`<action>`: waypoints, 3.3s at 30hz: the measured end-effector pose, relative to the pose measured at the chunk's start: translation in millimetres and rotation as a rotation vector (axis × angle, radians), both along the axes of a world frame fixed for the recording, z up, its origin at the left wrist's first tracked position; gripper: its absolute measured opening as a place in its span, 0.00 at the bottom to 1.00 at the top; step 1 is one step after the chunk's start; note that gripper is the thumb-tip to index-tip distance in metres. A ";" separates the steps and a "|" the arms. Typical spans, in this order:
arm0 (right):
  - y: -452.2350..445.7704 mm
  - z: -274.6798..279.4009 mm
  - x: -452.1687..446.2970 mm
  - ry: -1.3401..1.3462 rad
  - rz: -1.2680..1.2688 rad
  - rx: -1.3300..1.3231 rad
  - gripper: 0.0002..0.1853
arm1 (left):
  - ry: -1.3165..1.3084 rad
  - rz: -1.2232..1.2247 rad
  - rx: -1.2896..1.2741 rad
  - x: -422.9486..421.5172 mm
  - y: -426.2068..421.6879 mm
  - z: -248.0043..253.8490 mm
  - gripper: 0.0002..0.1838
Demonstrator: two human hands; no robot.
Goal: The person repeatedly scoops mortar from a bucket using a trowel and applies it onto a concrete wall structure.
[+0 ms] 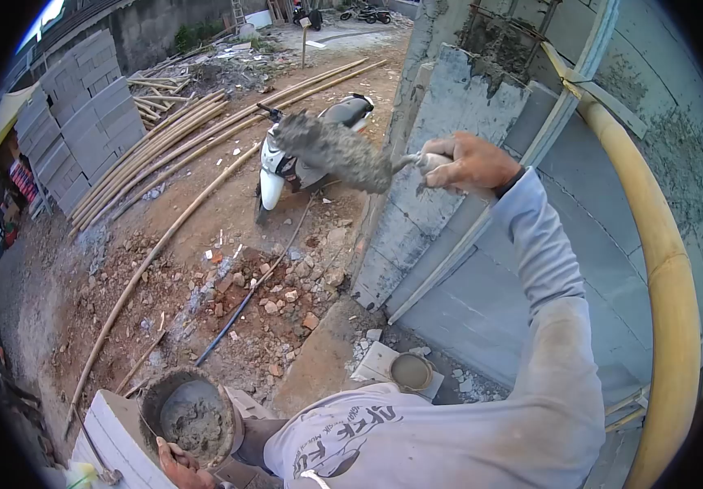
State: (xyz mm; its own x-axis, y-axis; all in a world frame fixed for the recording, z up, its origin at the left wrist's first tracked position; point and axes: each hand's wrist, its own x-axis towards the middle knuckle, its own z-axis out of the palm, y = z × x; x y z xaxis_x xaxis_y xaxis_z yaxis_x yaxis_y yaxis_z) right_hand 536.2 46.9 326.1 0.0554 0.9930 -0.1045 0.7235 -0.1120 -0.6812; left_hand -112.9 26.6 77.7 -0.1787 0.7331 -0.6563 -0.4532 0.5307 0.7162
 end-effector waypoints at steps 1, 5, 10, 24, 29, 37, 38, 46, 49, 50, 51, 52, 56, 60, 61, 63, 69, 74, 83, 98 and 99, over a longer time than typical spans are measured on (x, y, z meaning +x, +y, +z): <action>-10.9 18.0 30.9 0.031 -0.077 0.039 0.14 | 0.234 -0.187 0.113 5.5 -0.8 7.7 0.46; -31.3 104.4 152.2 0.072 -0.439 0.027 0.16 | 0.631 -0.526 0.337 18.6 -1.2 7.6 0.42; -12.7 140.6 223.2 0.092 -0.889 0.104 0.19 | 0.095 -0.053 0.015 5.3 -0.3 -19.7 0.43; 50.4 -26.3 11.2 -0.225 -0.094 0.110 0.11 | 0.200 0.005 0.303 59.5 8.8 16.9 0.19; 101.6 -135.5 -159.1 -0.672 0.640 0.028 0.14 | 0.230 0.021 0.311 64.7 9.6 15.8 0.18; 123.5 -232.3 -351.2 -0.678 1.100 0.533 0.07 | 0.342 0.026 0.310 74.9 -0.5 26.4 0.17; 120.1 -229.2 -368.0 -0.839 1.128 0.510 0.07 | 0.392 0.016 0.314 77.3 -2.3 29.0 0.18; 119.4 -304.5 -433.6 -0.733 1.106 0.199 0.12 | 0.472 -0.190 0.432 93.6 -16.1 30.8 0.22; 103.4 -300.2 -440.0 -0.587 0.956 -0.134 0.13 | 0.520 -0.323 0.381 96.3 -17.9 25.5 0.23; 97.4 -313.2 -436.8 -0.524 0.986 -0.145 0.14 | 0.498 -0.330 0.387 97.9 -19.7 26.9 0.23; 93.5 -317.4 -438.0 -0.460 1.014 -0.160 0.14 | 0.475 -0.339 0.393 99.9 -22.3 29.3 0.23; 92.4 -319.3 -436.9 -0.471 0.987 -0.175 0.14 | 0.450 -0.350 0.392 100.6 -25.8 30.6 0.23; 89.9 -299.5 -436.4 -0.495 0.947 -0.197 0.14 | 0.431 -0.298 0.409 95.4 -32.0 30.2 0.23; 87.4 -300.8 -422.8 -0.386 0.896 -0.119 0.13 | 0.345 -0.136 0.421 83.1 -28.4 36.0 0.23; 85.8 -299.0 -419.6 -0.395 0.874 -0.116 0.13 | 0.319 -0.087 0.419 79.0 -26.9 39.4 0.22; 86.7 -295.2 -416.1 -0.331 0.906 -0.054 0.12 | 0.247 0.026 0.428 75.4 -25.9 31.9 0.21; 85.5 -283.2 -379.2 -0.308 0.932 -0.124 0.14 | 0.240 0.094 0.373 66.9 -24.0 29.3 0.22; 77.4 -273.7 -342.9 -0.361 0.912 -0.105 0.14 | 0.284 0.091 0.340 68.8 -16.4 29.3 0.22; 64.9 -200.2 -217.1 -0.224 0.717 -0.006 0.15 | 0.305 0.199 0.359 64.6 -23.7 21.4 0.17; -20.8 80.9 203.2 0.377 -0.571 0.176 0.13 | 0.193 -0.018 -0.066 26.2 -17.0 19.0 0.19; -17.1 88.1 227.5 0.399 -0.683 0.194 0.13 | 0.092 -0.048 -0.048 13.1 -15.7 8.0 0.19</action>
State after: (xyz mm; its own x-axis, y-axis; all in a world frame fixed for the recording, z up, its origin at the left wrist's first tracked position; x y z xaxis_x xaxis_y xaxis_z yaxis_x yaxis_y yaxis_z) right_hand 763.7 29.8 414.2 0.6505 0.7559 -0.0744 0.2365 -0.2946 -0.9259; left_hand -99.8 10.9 85.7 -0.2054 0.7102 -0.6734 -0.3597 0.5851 0.7268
